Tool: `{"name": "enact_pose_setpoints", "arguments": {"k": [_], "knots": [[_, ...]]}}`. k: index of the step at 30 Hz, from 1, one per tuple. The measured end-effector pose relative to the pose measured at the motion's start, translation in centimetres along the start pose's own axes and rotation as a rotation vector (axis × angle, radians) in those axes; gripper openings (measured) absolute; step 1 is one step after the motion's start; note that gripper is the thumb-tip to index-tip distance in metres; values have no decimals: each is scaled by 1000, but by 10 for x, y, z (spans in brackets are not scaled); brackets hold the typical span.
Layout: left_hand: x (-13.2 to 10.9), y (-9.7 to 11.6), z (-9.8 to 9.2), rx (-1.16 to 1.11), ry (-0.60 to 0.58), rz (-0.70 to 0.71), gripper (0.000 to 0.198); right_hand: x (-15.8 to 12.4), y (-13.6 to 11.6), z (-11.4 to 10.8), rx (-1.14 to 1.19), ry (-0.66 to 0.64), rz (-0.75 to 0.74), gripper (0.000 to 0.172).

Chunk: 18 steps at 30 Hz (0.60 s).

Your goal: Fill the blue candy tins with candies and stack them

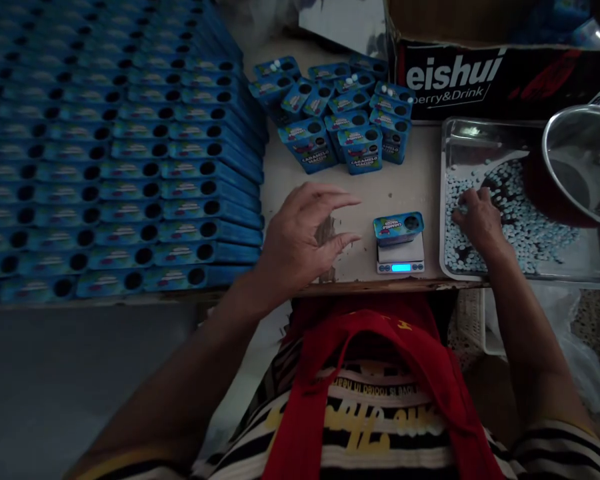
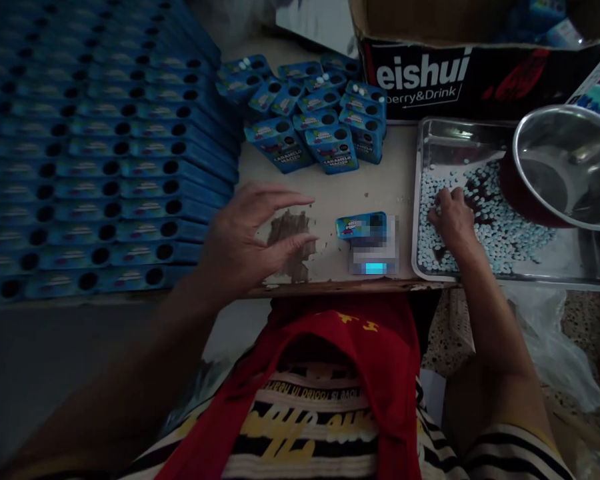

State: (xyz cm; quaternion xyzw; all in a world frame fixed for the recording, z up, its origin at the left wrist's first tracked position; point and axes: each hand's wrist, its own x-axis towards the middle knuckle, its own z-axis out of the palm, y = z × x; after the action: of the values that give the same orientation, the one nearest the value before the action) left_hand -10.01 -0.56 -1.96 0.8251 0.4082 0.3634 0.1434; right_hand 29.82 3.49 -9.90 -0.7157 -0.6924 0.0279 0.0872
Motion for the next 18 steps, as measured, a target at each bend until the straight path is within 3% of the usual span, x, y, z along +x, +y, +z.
{"name": "enact_pose_setpoints", "arguments": {"k": [4, 7, 11, 15, 18], "knots": [[11, 4, -7, 59, -98, 108, 34, 4, 7, -3, 141, 61, 48, 9], [17, 7, -7, 61, -174, 103, 34, 3, 10, -13, 336, 184, 164, 13], [22, 12, -5, 41, -191, 95, 40, 4, 16, -24, 809, 319, 322, 11], [24, 15, 0, -1, -132, 187, 45, 12, 29, -29, 1462, 175, 504, 12], [26, 17, 5, 21, -140, 178, 47, 16, 37, -31, 1668, 33, 584, 12]]}}
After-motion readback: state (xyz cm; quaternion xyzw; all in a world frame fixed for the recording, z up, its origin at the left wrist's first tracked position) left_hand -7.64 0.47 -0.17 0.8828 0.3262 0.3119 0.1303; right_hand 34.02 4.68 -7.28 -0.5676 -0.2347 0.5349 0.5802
